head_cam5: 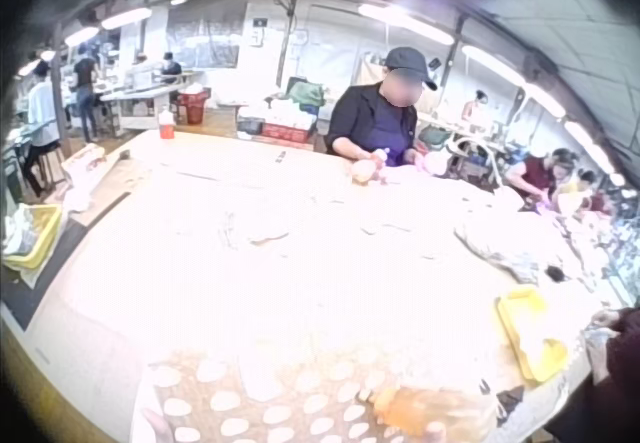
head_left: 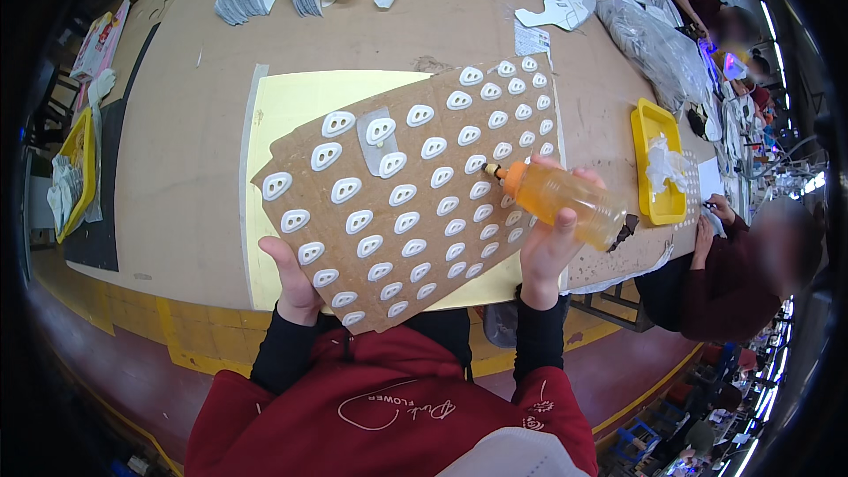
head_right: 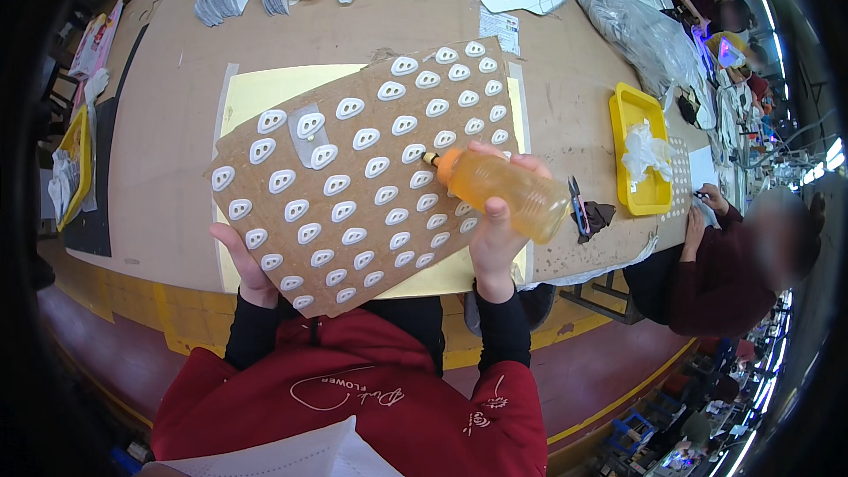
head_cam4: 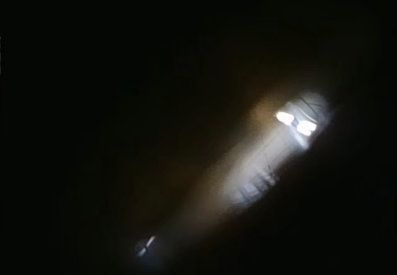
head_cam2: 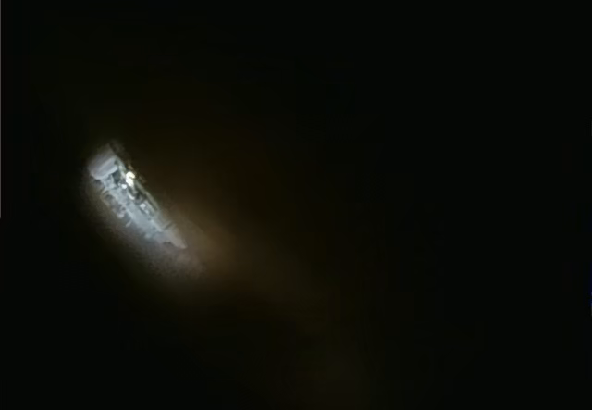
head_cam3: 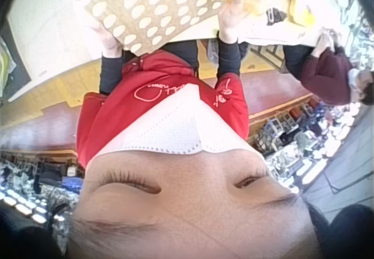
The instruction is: The person holds a cardboard sheet with many white circular stickers and uses a squeeze bottle to apply a yellowish liquid onto each sticker in sequence. The person works methodically across the sheet, moving the bottle from one sticker to the next while keeping the sheet steady with the other hand.
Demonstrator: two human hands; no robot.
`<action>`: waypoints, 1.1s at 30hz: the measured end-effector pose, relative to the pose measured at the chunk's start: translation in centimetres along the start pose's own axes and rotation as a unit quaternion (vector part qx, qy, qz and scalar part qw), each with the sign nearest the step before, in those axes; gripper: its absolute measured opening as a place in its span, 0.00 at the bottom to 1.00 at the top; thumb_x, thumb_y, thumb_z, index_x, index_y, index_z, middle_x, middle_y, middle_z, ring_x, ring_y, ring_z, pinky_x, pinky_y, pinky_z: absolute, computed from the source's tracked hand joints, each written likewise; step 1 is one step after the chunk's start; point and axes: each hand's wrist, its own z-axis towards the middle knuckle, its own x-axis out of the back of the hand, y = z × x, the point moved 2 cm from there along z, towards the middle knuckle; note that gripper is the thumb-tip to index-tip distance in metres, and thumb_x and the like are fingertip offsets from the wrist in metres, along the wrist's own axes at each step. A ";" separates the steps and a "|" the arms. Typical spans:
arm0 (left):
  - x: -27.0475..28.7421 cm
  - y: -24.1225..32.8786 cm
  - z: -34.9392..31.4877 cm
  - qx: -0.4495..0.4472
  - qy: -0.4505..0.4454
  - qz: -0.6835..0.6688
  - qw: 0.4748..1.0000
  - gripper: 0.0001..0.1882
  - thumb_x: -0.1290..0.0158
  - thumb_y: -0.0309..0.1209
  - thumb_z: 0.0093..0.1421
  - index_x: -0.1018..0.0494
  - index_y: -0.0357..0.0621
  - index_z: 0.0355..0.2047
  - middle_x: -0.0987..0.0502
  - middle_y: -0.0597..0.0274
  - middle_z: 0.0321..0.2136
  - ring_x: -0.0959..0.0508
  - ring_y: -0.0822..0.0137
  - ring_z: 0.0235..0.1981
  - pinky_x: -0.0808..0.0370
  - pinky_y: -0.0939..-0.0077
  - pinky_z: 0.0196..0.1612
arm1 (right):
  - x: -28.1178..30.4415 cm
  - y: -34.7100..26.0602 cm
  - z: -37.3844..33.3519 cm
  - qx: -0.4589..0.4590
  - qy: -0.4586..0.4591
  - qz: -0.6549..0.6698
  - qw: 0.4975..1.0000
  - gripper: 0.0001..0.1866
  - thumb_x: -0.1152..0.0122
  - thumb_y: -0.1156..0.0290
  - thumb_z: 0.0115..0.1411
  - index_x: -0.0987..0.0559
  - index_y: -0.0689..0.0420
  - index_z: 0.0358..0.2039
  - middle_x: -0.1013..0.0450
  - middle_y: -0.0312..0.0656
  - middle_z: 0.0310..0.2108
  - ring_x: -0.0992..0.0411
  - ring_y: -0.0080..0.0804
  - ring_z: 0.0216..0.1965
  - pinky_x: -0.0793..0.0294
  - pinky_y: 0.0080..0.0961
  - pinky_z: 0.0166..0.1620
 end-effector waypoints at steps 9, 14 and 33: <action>0.1 0.1 -0.1 0.008 0.015 0.033 0.999 0.51 0.70 0.71 0.51 0.55 0.44 0.62 0.43 0.55 0.58 0.38 0.59 0.57 0.35 0.60 0.56 | -0.4 -0.5 -0.6 0.001 -0.037 0.020 0.999 0.36 0.35 0.46 0.47 0.41 0.55 0.45 0.31 0.58 0.44 0.31 0.41 0.46 0.28 0.33 0.46; 0.5 -0.2 -0.2 0.008 0.021 0.022 1.000 0.51 0.69 0.71 0.50 0.55 0.44 0.62 0.43 0.55 0.58 0.38 0.60 0.57 0.35 0.60 0.55 | -0.6 -0.5 -0.9 0.008 -0.069 0.040 0.997 0.36 0.30 0.51 0.44 0.41 0.54 0.45 0.31 0.58 0.45 0.31 0.41 0.46 0.27 0.31 0.45; 0.6 -0.2 -0.2 0.012 -0.011 0.002 1.000 0.51 0.69 0.71 0.50 0.56 0.44 0.62 0.44 0.55 0.59 0.40 0.60 0.58 0.36 0.60 0.56 | -1.3 -1.7 0.3 0.035 -0.140 -0.017 0.989 0.35 0.29 0.58 0.43 0.40 0.54 0.45 0.30 0.54 0.45 0.30 0.38 0.45 0.27 0.29 0.45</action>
